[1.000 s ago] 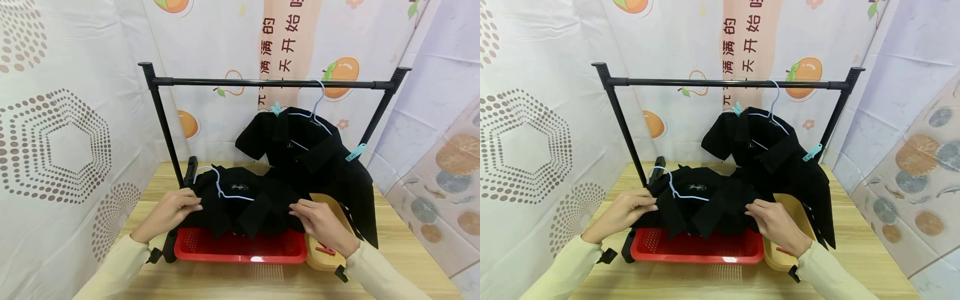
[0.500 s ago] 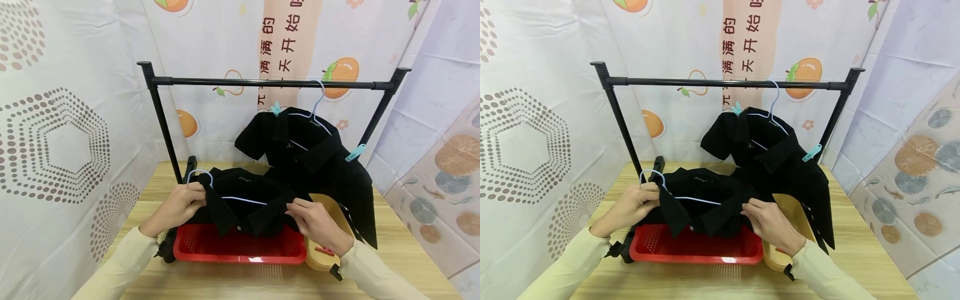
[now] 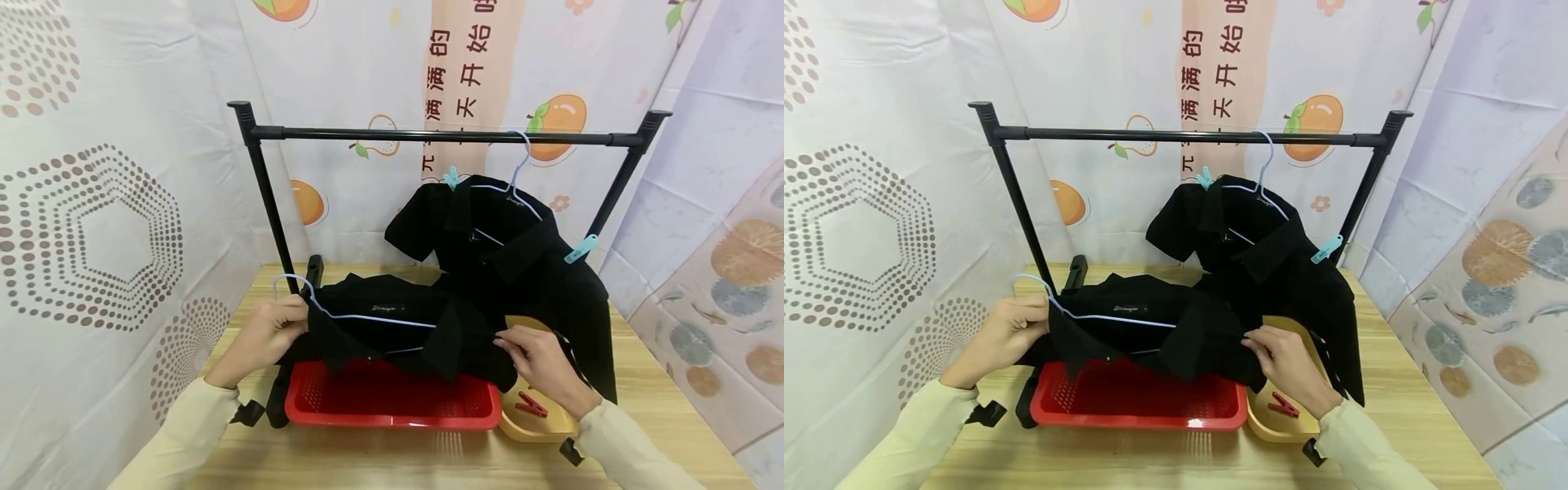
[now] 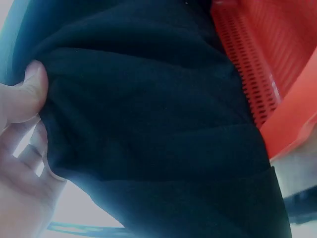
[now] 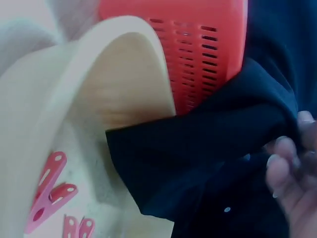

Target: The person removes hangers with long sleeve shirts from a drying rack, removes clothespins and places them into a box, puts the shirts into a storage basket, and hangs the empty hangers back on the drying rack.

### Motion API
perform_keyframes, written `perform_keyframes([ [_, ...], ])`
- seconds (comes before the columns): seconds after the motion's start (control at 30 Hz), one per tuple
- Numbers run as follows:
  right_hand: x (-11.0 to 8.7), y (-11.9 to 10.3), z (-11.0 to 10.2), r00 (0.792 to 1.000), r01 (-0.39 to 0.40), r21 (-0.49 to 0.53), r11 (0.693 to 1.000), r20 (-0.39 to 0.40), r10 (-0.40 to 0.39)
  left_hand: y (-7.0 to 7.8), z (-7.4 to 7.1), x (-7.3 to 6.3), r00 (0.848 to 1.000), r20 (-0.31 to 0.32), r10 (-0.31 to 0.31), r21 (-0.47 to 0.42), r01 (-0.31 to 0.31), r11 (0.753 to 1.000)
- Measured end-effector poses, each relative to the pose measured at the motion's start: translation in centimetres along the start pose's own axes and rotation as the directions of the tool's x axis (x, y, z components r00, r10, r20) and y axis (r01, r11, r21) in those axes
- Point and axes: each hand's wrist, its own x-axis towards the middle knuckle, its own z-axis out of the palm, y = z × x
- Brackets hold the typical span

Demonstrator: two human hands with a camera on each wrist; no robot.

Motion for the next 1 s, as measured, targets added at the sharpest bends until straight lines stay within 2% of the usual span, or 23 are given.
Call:
perform_keyframes([
  [0.13,0.2,-0.5,0.1,0.996,-0.057,-0.02,0.998,0.073,0.059,0.1,0.4,0.2,1.0,0.008,0.02,0.03,-0.021,0.999],
  [0.23,0.7,-1.6,-0.2,0.994,-0.096,0.01,0.995,0.055,0.095,0.2,0.8,0.3,1.0,0.0,0.023,0.038,-0.023,0.999],
  [0.33,1.5,-3.0,-0.5,0.997,-0.076,0.06,0.995,0.015,0.076,0.3,1.0,0.2,1.0,0.001,0.013,0.033,-0.013,0.999],
  [0.43,2.3,-3.9,-0.4,1.0,0.001,0.094,0.996,0.011,-0.002,0.3,1.0,0.1,1.0,0.0,0.005,0.024,-0.005,1.0],
  [0.5,2.5,-4.2,-0.2,1.0,0.015,0.125,0.992,0.019,-0.018,0.2,1.0,0.1,1.0,-0.001,0.005,0.017,-0.005,1.0],
  [0.57,2.5,-4.2,0.0,0.998,-0.048,0.22,0.974,0.04,0.04,0.2,1.0,0.1,1.0,0.0,0.009,0.01,-0.009,1.0],
  [0.6,2.5,-4.1,0.1,0.993,-0.11,0.293,0.95,0.068,0.094,0.1,1.0,0.2,1.0,0.0,0.011,0.004,-0.011,1.0],
  [0.63,2.4,-4.1,0.1,0.979,-0.198,0.379,0.904,0.115,0.166,0.1,0.9,0.2,1.0,-0.001,0.012,-0.001,-0.012,1.0],
  [0.67,2.4,-4.0,0.2,0.959,-0.283,0.464,0.84,0.167,0.231,0.1,0.9,0.2,1.0,-0.003,0.013,-0.005,-0.013,1.0],
  [0.7,2.4,-3.9,0.2,0.928,-0.372,0.55,0.747,0.231,0.292,0.1,0.9,0.3,1.0,-0.006,0.015,-0.009,-0.015,1.0],
  [0.73,2.3,-3.9,0.4,0.889,-0.458,0.623,0.634,0.307,0.34,0.2,1.0,0.4,1.0,-0.007,0.016,-0.013,-0.016,1.0],
  [0.77,2.4,-3.8,0.5,0.846,-0.53,0.68,0.508,0.384,0.369,0.2,1.0,0.4,1.0,-0.008,0.016,-0.022,-0.016,1.0],
  [0.83,2.5,-3.8,0.9,0.765,-0.626,0.737,0.254,0.516,0.386,0.4,1.1,0.5,1.0,-0.007,0.019,-0.032,-0.019,0.999],
  [0.87,2.6,-3.9,1.2,0.731,-0.651,0.746,0.142,0.566,0.38,0.5,1.1,0.6,1.0,-0.006,0.022,-0.036,-0.022,0.999],
  [0.9,2.6,-3.9,1.5,0.698,-0.672,0.739,0.047,0.61,0.376,0.6,1.2,0.7,1.0,-0.004,0.024,-0.044,-0.025,0.999],
  [0.93,2.6,-4.0,1.8,0.672,-0.686,0.728,-0.019,0.643,0.367,0.7,1.3,0.7,1.0,-0.002,0.027,-0.047,-0.027,0.999],
  [0.97,2.6,-4.1,2.1,0.655,-0.695,0.716,-0.061,0.666,0.358,0.8,1.3,0.8,1.0,-0.002,0.03,-0.05,-0.03,0.998],
  [1.0,2.6,-4.2,2.4,0.642,-0.704,0.706,-0.08,0.68,0.353,0.8,1.4,0.8,0.999,-0.003,0.033,-0.047,-0.033,0.998],
])
